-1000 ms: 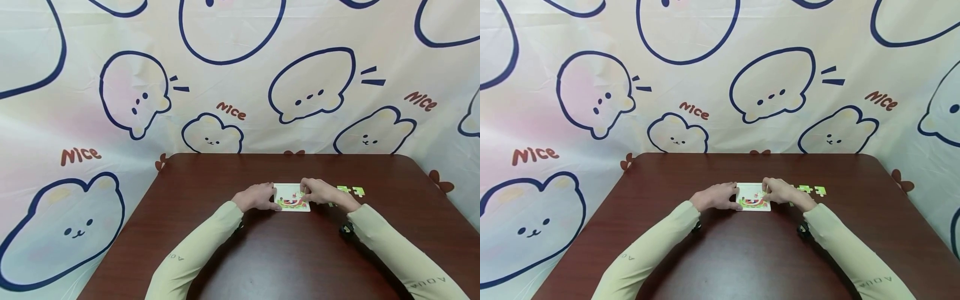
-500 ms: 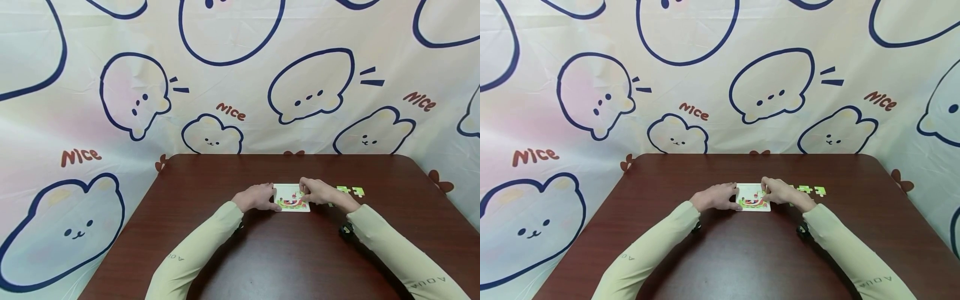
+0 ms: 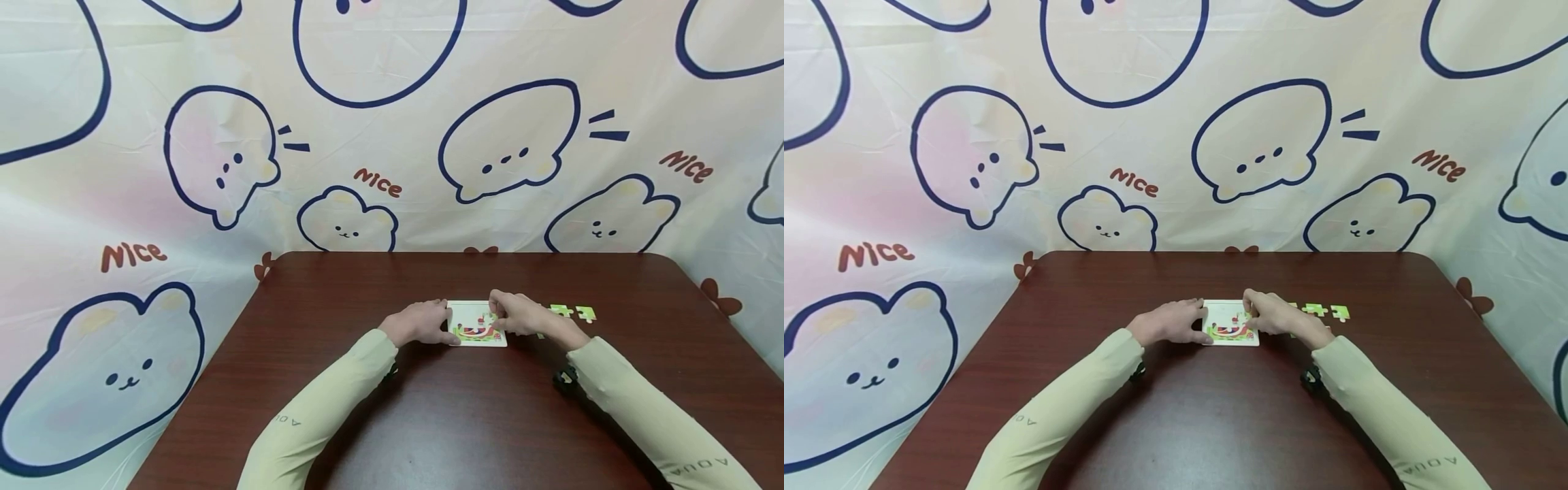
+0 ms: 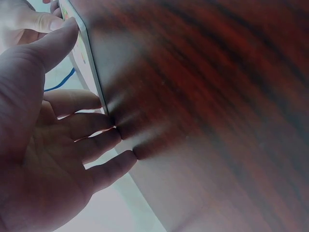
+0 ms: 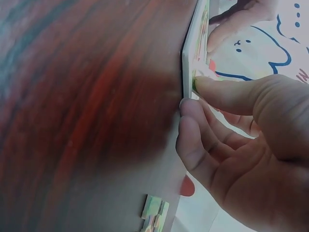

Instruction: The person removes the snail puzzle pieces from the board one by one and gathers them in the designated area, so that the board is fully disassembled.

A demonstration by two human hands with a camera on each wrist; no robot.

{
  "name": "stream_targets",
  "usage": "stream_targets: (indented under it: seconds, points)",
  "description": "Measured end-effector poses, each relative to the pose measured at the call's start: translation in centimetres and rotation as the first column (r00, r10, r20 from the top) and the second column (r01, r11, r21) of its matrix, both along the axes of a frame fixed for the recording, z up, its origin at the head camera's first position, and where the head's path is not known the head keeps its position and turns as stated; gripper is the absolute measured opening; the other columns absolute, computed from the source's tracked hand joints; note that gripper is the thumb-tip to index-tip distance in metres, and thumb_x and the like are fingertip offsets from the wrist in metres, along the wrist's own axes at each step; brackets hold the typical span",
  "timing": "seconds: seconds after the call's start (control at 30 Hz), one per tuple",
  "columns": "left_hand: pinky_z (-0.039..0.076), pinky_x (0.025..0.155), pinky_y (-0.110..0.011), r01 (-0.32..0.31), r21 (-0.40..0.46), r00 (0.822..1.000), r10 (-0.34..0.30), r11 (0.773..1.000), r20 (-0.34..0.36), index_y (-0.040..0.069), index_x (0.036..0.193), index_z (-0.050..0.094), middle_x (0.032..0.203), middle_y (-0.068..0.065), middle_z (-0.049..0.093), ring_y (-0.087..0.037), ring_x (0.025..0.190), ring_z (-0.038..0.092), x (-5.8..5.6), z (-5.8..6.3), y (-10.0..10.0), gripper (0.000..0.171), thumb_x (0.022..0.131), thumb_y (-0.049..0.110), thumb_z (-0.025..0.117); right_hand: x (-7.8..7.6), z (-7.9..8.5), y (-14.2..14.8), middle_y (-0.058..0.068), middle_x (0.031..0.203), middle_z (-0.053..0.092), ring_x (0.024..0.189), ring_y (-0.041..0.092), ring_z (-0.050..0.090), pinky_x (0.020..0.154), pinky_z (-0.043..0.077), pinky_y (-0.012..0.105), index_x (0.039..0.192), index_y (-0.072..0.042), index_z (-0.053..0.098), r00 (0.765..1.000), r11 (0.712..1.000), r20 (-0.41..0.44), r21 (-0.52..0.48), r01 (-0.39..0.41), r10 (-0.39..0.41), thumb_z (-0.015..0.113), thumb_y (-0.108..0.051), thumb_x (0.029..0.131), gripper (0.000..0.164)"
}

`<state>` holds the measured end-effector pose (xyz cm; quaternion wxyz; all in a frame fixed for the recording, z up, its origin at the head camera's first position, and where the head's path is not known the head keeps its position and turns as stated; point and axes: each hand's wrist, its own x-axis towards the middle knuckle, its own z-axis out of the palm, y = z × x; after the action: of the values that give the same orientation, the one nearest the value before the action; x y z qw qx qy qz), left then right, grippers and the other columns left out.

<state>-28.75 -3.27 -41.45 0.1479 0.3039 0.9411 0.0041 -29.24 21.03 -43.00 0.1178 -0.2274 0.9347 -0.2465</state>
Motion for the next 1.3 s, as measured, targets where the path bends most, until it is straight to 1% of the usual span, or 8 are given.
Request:
stream_targets:
  seconds: [0.23, 0.37, 0.63, 0.73, 0.9, 1.03, 1.1, 1.3]
  points:
    - [0.046, 0.101, -0.037, 0.005, -0.002, 1.000, -0.005, 1.000, -0.009, 0.019, 0.102, 0.061, 0.156, -0.015, 0.038, -0.023, 0.132, 0.049, 0.0, -0.1, 0.0, 0.045, 0.089, 0.062, 0.059, 0.2, 0.3, -0.1, 0.001, 0.074, 0.052, 0.062, 0.014, 0.050, 0.056, 0.041, 0.028, 0.090, -0.014, 0.048, 0.998, 1.000, -0.056, 0.007, -0.017, 0.017, 0.067, -0.008, 0.091, 0.020]
    - [0.047, 0.100, -0.037, 0.011, -0.001, 1.000, -0.011, 1.000, -0.015, 0.018, 0.103, 0.061, 0.156, -0.014, 0.039, -0.023, 0.133, 0.049, 0.1, 0.0, 0.0, 0.045, 0.090, 0.061, 0.059, 0.3, 0.5, 0.0, 0.000, 0.073, 0.052, 0.062, 0.014, 0.050, 0.057, 0.040, 0.027, 0.089, -0.014, 0.049, 0.997, 0.999, -0.067, 0.002, -0.035, 0.035, 0.065, -0.007, 0.092, 0.018]
    - [0.044, 0.106, -0.039, -0.001, 0.003, 1.000, 0.001, 1.000, -0.010, 0.019, 0.104, 0.063, 0.157, -0.015, 0.037, -0.025, 0.140, 0.043, 0.2, 0.0, 0.0, 0.045, 0.089, 0.061, 0.060, 0.5, 0.8, 0.3, -0.001, 0.072, 0.056, 0.061, 0.012, 0.055, 0.056, 0.044, 0.028, 0.090, -0.014, 0.049, 0.998, 0.999, -0.056, -0.014, -0.043, 0.042, 0.063, -0.007, 0.093, 0.016]
    - [0.044, 0.106, -0.038, -0.002, 0.002, 1.000, 0.002, 1.000, -0.007, 0.018, 0.103, 0.063, 0.157, -0.015, 0.037, -0.025, 0.138, 0.045, 0.2, 0.1, 0.0, 0.045, 0.089, 0.061, 0.060, 0.6, 1.1, 0.4, 0.000, 0.075, 0.057, 0.062, 0.012, 0.056, 0.057, 0.045, 0.029, 0.091, -0.013, 0.049, 0.998, 0.999, -0.050, -0.025, -0.045, 0.044, 0.062, -0.007, 0.094, 0.015]
    - [0.044, 0.105, -0.038, 0.001, -0.003, 1.000, -0.001, 1.000, -0.009, 0.019, 0.103, 0.062, 0.156, -0.015, 0.038, -0.025, 0.138, 0.046, 0.1, 0.1, 0.0, 0.045, 0.089, 0.061, 0.060, 0.8, 1.8, 0.8, 0.003, 0.081, 0.061, 0.064, 0.014, 0.058, 0.058, 0.049, 0.030, 0.094, -0.013, 0.050, 1.000, 0.998, -0.012, -0.057, -0.026, 0.026, 0.061, -0.007, 0.095, 0.012]
    - [0.047, 0.100, -0.037, 0.009, -0.004, 1.000, -0.009, 1.000, -0.023, 0.018, 0.103, 0.062, 0.155, -0.015, 0.040, -0.023, 0.130, 0.051, 0.1, 0.0, 0.0, 0.045, 0.090, 0.061, 0.060, 1.0, 2.2, 1.5, 0.006, 0.088, 0.063, 0.066, 0.016, 0.060, 0.058, 0.051, 0.029, 0.095, -0.013, 0.050, 1.000, 0.997, 0.007, -0.079, -0.013, 0.014, 0.062, -0.009, 0.095, 0.012]
    - [0.048, 0.098, -0.037, 0.012, -0.002, 1.000, -0.012, 1.000, -0.025, 0.018, 0.104, 0.062, 0.154, -0.015, 0.041, -0.022, 0.126, 0.053, 0.0, -0.1, 0.0, 0.045, 0.089, 0.061, 0.060, 1.1, 2.4, 2.0, 0.007, 0.090, 0.064, 0.068, 0.016, 0.061, 0.058, 0.051, 0.029, 0.094, -0.013, 0.050, 1.000, 0.996, 0.009, -0.087, -0.005, 0.006, 0.062, -0.011, 0.096, 0.012]
    - [0.047, 0.099, -0.038, 0.009, 0.006, 1.000, -0.009, 1.000, -0.017, 0.018, 0.107, 0.062, 0.155, -0.014, 0.040, -0.022, 0.127, 0.052, 0.0, -0.2, -0.1, 0.047, 0.089, 0.062, 0.060, 1.5, 2.9, 3.6, 0.008, 0.090, 0.065, 0.069, 0.017, 0.062, 0.058, 0.051, 0.031, 0.094, -0.014, 0.050, 1.000, 0.995, -0.006, -0.099, 0.002, -0.003, 0.062, -0.012, 0.096, 0.012]
